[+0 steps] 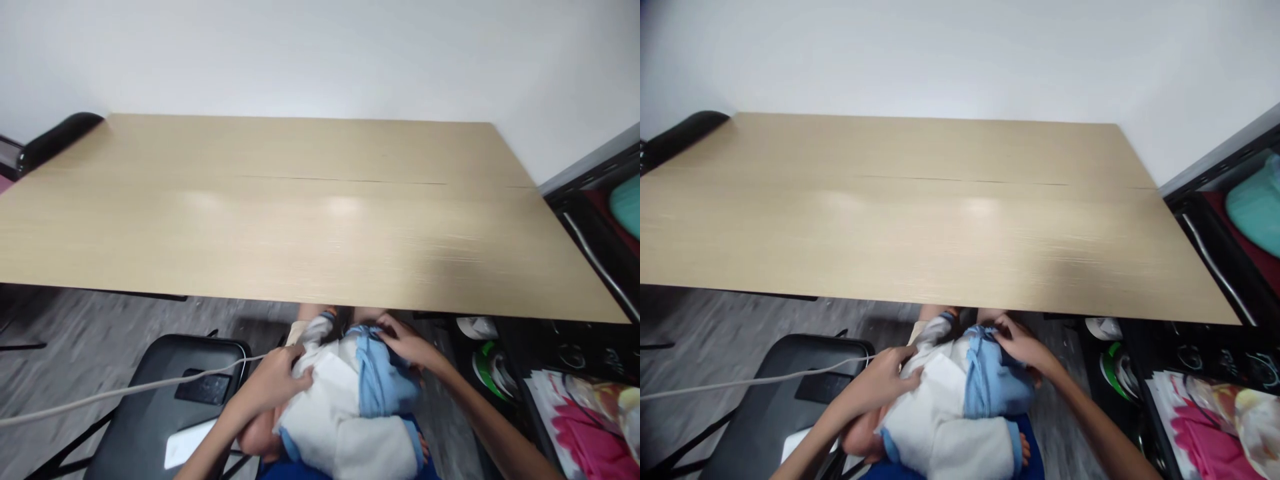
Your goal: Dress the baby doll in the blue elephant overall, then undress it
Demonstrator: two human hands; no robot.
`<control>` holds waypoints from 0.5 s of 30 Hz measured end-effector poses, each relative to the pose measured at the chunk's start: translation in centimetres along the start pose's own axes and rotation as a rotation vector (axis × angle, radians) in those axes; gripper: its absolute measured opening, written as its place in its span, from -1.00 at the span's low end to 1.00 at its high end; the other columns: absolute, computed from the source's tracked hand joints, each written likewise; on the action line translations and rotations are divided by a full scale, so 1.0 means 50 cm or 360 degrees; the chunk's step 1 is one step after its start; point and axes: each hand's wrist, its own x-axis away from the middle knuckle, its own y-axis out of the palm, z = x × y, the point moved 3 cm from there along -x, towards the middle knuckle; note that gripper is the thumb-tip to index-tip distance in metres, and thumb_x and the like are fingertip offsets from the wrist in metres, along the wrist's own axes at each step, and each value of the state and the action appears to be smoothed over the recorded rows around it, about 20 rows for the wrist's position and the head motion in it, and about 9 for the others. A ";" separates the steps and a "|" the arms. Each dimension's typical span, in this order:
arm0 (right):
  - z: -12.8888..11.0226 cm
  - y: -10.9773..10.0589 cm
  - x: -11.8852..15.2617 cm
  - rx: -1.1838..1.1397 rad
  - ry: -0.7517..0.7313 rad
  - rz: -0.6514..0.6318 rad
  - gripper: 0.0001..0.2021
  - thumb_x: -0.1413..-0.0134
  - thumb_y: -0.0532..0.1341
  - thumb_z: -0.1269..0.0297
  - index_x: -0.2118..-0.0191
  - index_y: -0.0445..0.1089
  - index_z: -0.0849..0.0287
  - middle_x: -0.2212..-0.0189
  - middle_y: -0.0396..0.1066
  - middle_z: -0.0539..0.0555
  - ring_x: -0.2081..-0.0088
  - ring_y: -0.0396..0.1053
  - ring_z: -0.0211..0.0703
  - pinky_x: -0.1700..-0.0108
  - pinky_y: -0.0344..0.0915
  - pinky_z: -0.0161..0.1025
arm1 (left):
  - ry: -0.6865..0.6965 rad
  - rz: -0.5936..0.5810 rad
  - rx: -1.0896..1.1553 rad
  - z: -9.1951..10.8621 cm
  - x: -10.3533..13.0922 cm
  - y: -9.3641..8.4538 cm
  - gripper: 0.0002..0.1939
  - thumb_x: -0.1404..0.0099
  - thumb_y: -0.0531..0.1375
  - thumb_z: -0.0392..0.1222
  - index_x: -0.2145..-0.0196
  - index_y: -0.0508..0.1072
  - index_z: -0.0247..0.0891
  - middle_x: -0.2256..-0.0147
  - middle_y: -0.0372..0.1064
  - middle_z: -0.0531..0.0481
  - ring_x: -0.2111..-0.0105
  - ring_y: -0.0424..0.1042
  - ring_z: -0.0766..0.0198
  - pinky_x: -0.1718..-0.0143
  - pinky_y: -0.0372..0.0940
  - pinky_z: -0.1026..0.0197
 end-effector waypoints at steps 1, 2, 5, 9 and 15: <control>0.011 0.002 0.027 0.0029 -0.0086 0.0024 -0.72 -0.47 0.23 0.09 -0.14 0.51 0.03 -0.09 0.66 0.18 -0.15 0.62 0.11 -0.28 0.46 0.04 | -0.0018 -0.0016 -0.0029 -0.006 -0.005 0.001 -0.71 -0.42 0.21 0.03 0.13 0.63 -0.20 0.12 0.75 -0.24 0.10 0.72 -0.17 0.10 0.34 0.01; 0.024 0.003 0.053 0.0121 -0.0087 0.0075 -0.67 -0.43 0.25 0.06 -0.18 0.51 0.03 -0.13 0.65 0.20 -0.17 0.62 0.16 -0.28 0.47 0.06 | -0.0040 -0.0035 -0.0063 -0.013 -0.011 0.003 -0.68 -0.44 0.21 0.03 0.09 0.65 -0.21 0.09 0.77 -0.26 0.07 0.74 -0.19 0.09 0.36 0.00; 0.052 0.006 0.117 0.0441 0.0051 0.0195 -0.62 -0.42 0.27 -0.05 -0.16 0.56 0.05 -0.14 0.63 0.25 -0.18 0.62 0.25 -0.19 0.48 0.04 | -0.0138 -0.0107 -0.0194 -0.034 -0.029 0.013 -0.57 -0.48 0.19 0.09 -0.03 0.69 -0.25 -0.04 0.77 -0.35 -0.08 0.74 -0.33 0.00 0.43 -0.05; 0.064 0.014 0.165 0.0605 0.0335 0.0203 -0.50 -0.61 0.09 -0.19 -0.15 0.55 0.12 -0.01 0.71 0.29 -0.01 0.72 0.26 -0.03 0.47 -0.02 | -0.0192 -0.0146 -0.0289 -0.047 -0.048 0.028 -0.46 -0.52 0.18 0.15 -0.16 0.70 -0.28 -0.14 0.74 -0.42 -0.22 0.69 -0.47 -0.10 0.47 -0.13; 0.033 0.053 0.170 0.0787 0.0652 0.0120 -0.52 -0.74 -0.04 -0.02 -0.28 0.45 0.19 0.04 0.76 0.38 -0.03 0.79 0.34 0.04 0.49 -0.04 | -0.0178 -0.0105 -0.0195 -0.042 -0.053 0.038 -0.43 -0.53 0.18 0.14 -0.21 0.70 -0.30 -0.16 0.73 -0.44 -0.24 0.68 -0.50 -0.15 0.49 -0.16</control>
